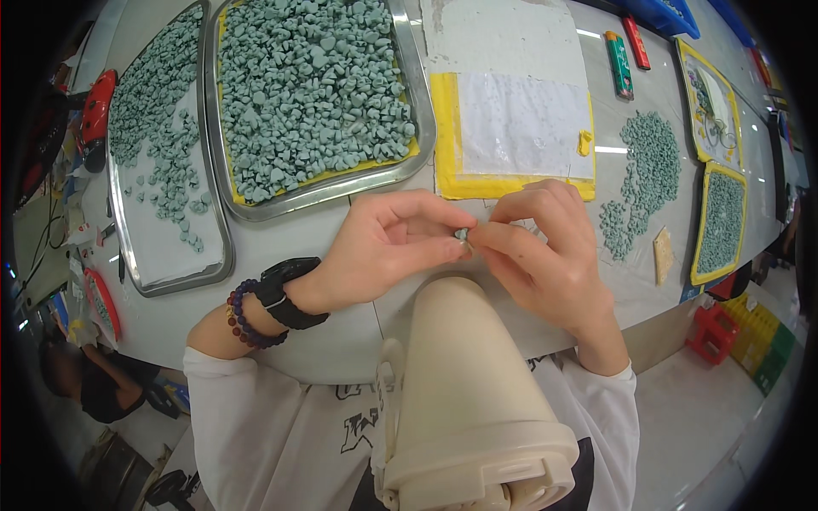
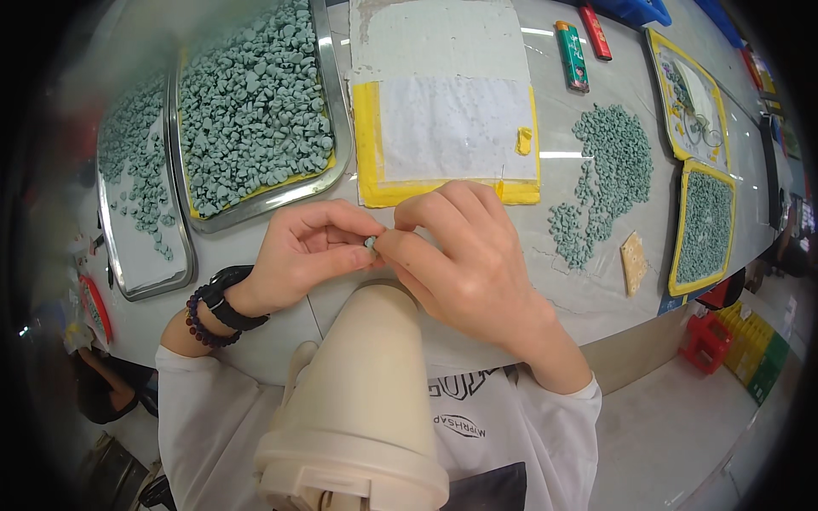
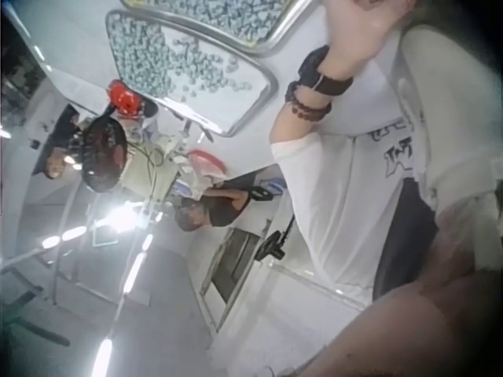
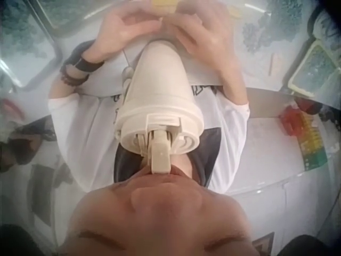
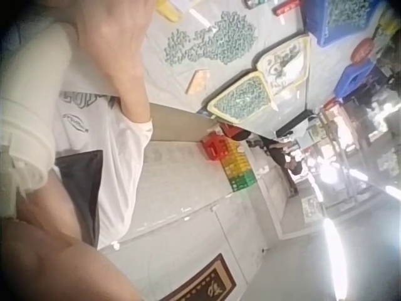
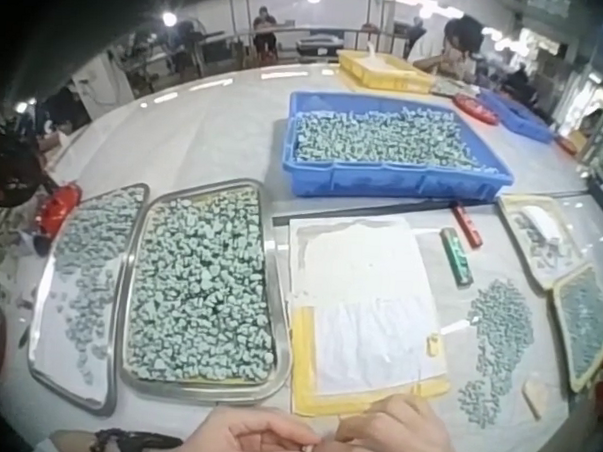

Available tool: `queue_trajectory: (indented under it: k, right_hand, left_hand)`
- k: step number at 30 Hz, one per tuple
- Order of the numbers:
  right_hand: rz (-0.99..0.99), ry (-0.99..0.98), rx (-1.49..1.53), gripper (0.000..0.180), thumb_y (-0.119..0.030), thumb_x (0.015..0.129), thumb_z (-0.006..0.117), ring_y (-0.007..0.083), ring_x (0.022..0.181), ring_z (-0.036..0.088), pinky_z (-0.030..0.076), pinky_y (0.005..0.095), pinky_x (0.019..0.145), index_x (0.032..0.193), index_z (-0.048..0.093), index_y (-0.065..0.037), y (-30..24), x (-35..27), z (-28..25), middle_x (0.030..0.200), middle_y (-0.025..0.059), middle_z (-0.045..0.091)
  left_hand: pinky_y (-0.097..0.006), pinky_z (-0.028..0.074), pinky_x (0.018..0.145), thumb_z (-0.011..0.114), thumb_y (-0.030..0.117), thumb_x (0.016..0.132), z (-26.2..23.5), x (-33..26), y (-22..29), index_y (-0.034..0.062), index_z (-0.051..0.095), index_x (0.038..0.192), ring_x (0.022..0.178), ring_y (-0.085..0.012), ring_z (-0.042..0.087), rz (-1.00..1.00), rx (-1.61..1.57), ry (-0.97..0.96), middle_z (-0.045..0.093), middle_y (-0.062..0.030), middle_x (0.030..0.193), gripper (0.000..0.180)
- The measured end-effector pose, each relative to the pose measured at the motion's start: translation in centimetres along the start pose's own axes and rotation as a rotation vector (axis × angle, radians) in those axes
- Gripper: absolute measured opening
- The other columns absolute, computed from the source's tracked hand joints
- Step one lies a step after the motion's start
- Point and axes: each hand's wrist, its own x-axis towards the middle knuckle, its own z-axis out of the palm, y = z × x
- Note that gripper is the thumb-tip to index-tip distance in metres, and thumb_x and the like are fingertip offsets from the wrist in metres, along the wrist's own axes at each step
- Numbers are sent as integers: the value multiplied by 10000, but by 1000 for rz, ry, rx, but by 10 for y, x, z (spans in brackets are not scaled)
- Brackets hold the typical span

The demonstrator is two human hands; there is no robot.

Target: Applying glue and assembling small green plastic components at a workbench.

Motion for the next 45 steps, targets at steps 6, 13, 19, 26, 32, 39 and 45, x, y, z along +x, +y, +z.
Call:
queue_trajectory:
  k: [6,13,19,26,32,39,45]
  right_hand:
    - [24,1,42,342,19,504,727,207,703,535,383,325,598,821,642,-75,0,-1,-1,789,40,550]
    - [23,1,59,342,19,499,729,200,704,537,384,318,601,817,644,-74,1,-4,1,785,35,555]
    - [25,0,52,342,20,499,727,205,698,537,386,323,605,818,642,-72,1,-5,2,787,38,554]
    - [22,3,43,268,-2,552,718,214,698,525,398,337,644,792,616,-60,-3,-4,2,791,41,542]
    - [36,6,72,252,-10,562,718,217,703,522,402,339,661,780,603,-58,-2,-4,2,792,42,539]
    - [108,-32,139,315,43,528,718,209,726,527,397,327,646,806,621,-70,0,-7,-6,790,40,555]
    - [92,-46,141,309,39,533,722,198,724,524,387,317,648,804,625,-74,-2,-6,-4,786,34,553]
  left_hand:
    - [-267,504,852,609,-45,830,0,0,0,-42,582,1075,943,-146,620,1,3,3,630,-104,1024,246]
    - [-287,505,861,592,-72,824,1,0,0,-41,556,1061,975,-165,600,-6,37,-21,588,-102,1048,242]
    - [-299,504,870,581,-88,823,2,0,0,-42,545,1059,996,-176,589,-14,68,-25,560,-103,1067,243]
    - [-301,501,878,576,-92,823,2,-1,-1,-47,560,1064,1005,-176,583,-6,81,-20,553,-106,1081,246]
    - [-301,495,888,579,-80,822,2,0,1,-39,560,1104,1013,-169,574,-8,97,-34,552,-103,1088,285]
    - [-289,480,894,586,-64,818,0,0,7,-31,565,1127,1024,-157,559,-35,5,-60,553,-96,1102,311]
    - [-288,475,890,562,-76,832,5,-1,2,-47,576,1101,1031,-159,551,32,87,-49,549,-104,1106,271]
